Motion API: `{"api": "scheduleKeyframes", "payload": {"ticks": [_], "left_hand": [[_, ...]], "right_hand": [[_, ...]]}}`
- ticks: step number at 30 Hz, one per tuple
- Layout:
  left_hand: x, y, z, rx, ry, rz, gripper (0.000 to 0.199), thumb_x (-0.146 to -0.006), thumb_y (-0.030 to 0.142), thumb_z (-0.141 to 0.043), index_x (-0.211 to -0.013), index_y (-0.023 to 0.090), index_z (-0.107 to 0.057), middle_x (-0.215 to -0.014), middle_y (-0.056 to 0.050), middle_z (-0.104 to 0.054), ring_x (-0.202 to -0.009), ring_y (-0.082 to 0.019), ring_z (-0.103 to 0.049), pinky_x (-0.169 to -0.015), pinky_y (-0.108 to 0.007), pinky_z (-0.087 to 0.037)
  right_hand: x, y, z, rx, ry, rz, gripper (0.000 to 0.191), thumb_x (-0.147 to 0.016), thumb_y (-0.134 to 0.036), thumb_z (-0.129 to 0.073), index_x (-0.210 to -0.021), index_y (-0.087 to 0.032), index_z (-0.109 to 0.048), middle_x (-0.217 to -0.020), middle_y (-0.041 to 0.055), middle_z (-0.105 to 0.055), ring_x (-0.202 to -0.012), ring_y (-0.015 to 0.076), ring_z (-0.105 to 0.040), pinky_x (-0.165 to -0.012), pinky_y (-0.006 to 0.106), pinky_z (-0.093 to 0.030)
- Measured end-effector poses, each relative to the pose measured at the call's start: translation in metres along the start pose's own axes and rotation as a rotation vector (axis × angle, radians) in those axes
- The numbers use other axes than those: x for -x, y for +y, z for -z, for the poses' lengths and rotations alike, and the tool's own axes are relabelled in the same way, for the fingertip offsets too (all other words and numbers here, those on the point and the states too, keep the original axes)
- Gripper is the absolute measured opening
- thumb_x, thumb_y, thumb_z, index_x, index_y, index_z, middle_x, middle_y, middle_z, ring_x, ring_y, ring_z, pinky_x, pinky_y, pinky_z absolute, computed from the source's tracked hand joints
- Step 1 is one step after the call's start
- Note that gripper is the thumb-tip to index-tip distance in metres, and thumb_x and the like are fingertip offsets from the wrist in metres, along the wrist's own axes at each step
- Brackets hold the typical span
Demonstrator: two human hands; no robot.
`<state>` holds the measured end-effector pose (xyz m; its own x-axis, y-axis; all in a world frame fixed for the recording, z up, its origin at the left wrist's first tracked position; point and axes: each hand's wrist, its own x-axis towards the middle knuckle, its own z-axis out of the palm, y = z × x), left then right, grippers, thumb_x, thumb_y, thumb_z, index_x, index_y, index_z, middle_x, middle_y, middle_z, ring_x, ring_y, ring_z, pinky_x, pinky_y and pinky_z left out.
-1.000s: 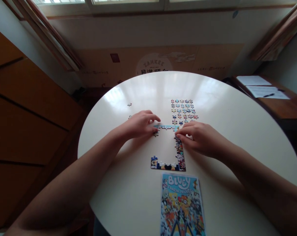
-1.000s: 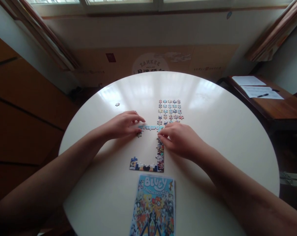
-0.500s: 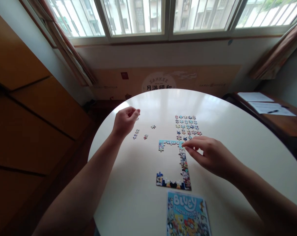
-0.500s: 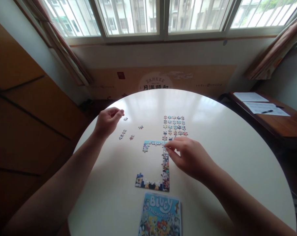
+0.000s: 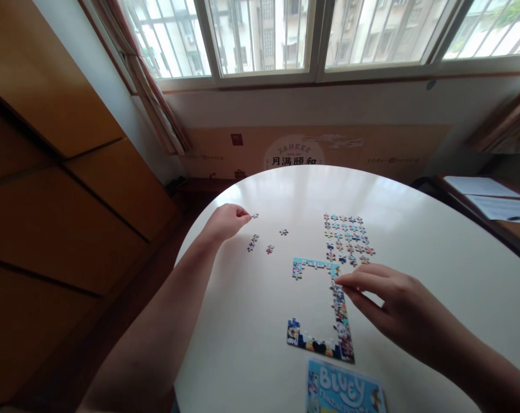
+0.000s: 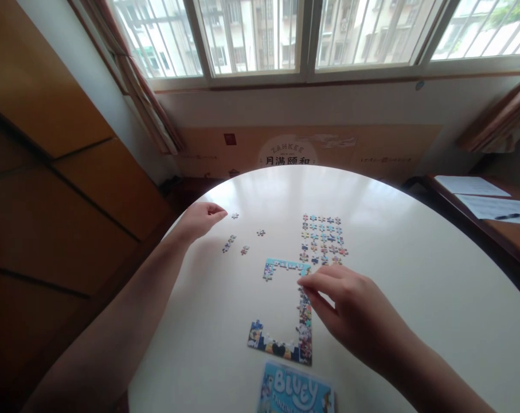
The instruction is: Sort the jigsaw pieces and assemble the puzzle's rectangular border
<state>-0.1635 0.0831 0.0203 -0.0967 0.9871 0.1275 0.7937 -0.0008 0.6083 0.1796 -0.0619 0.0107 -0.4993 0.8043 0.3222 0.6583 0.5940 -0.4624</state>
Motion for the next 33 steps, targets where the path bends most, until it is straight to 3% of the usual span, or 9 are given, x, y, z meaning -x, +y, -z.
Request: {"api": "scheduleKeyframes", "payload": {"ticks": [3, 5, 13, 26, 30, 33], "left_hand": [[0.010, 0.007, 0.003, -0.187, -0.211, 0.021, 0.017, -0.071, 0.037, -0.069, -0.073, 0.022, -0.077, -0.080, -0.007, -0.076, -0.071, -0.023, -0.067, -0.058, -0.028, -0.044], [0.017, 0.012, 0.003, -0.263, -0.281, 0.009, 0.014, -0.067, 0.035, -0.070, -0.070, 0.023, -0.077, -0.079, -0.006, -0.076, -0.070, -0.022, -0.067, -0.056, -0.027, -0.043], [0.021, 0.018, 0.000, -0.376, -0.286, -0.060, 0.020, -0.063, 0.033, -0.072, -0.080, 0.026, -0.079, -0.094, -0.004, -0.077, -0.076, -0.022, -0.067, -0.056, -0.025, -0.042], [0.015, 0.014, -0.004, -0.278, -0.313, -0.053, 0.019, -0.059, 0.023, -0.070, -0.077, 0.022, -0.073, -0.093, -0.007, -0.075, -0.080, -0.026, -0.067, -0.061, -0.030, -0.047], [0.015, 0.016, -0.001, -0.171, -0.361, -0.066, 0.013, -0.065, 0.025, -0.070, -0.078, 0.020, -0.069, -0.085, -0.005, -0.073, -0.075, -0.022, -0.067, -0.061, -0.028, -0.049], [0.021, 0.023, 0.000, 0.007, -0.355, -0.102, 0.023, -0.074, 0.030, -0.069, -0.094, 0.021, -0.072, -0.088, -0.006, -0.072, -0.073, -0.019, -0.066, -0.060, -0.028, -0.051]], "right_hand": [[0.001, -0.003, 0.000, -0.003, 0.004, 0.015, 0.022, -0.097, -0.025, -0.052, -0.104, -0.026, -0.073, -0.094, 0.0049, -0.074, -0.080, 0.0202, -0.070, -0.069, 0.034, -0.059], [0.001, -0.005, 0.000, -0.020, 0.026, 0.030, 0.021, -0.097, -0.024, -0.052, -0.104, -0.026, -0.072, -0.094, 0.0047, -0.074, -0.081, 0.0199, -0.071, -0.069, 0.034, -0.059], [-0.001, -0.018, 0.001, -0.096, 0.228, 0.111, 0.019, -0.096, -0.018, -0.055, -0.104, -0.021, -0.072, -0.087, 0.0058, -0.074, -0.075, 0.0176, -0.070, -0.060, 0.028, -0.058], [-0.002, -0.016, -0.003, -0.140, 0.232, 0.127, 0.018, -0.096, -0.016, -0.056, -0.104, -0.020, -0.071, -0.084, 0.0054, -0.073, -0.072, 0.0163, -0.068, -0.059, 0.028, -0.056], [-0.002, -0.015, -0.004, -0.154, 0.225, 0.101, 0.017, -0.096, -0.018, -0.056, -0.103, -0.020, -0.072, -0.084, 0.0041, -0.073, -0.070, 0.0151, -0.066, -0.061, 0.028, -0.055], [-0.003, -0.012, -0.006, -0.157, 0.228, 0.079, 0.017, -0.095, -0.018, -0.057, -0.103, -0.021, -0.072, -0.079, 0.0018, -0.071, -0.065, 0.0134, -0.063, -0.060, 0.027, -0.054]]}}
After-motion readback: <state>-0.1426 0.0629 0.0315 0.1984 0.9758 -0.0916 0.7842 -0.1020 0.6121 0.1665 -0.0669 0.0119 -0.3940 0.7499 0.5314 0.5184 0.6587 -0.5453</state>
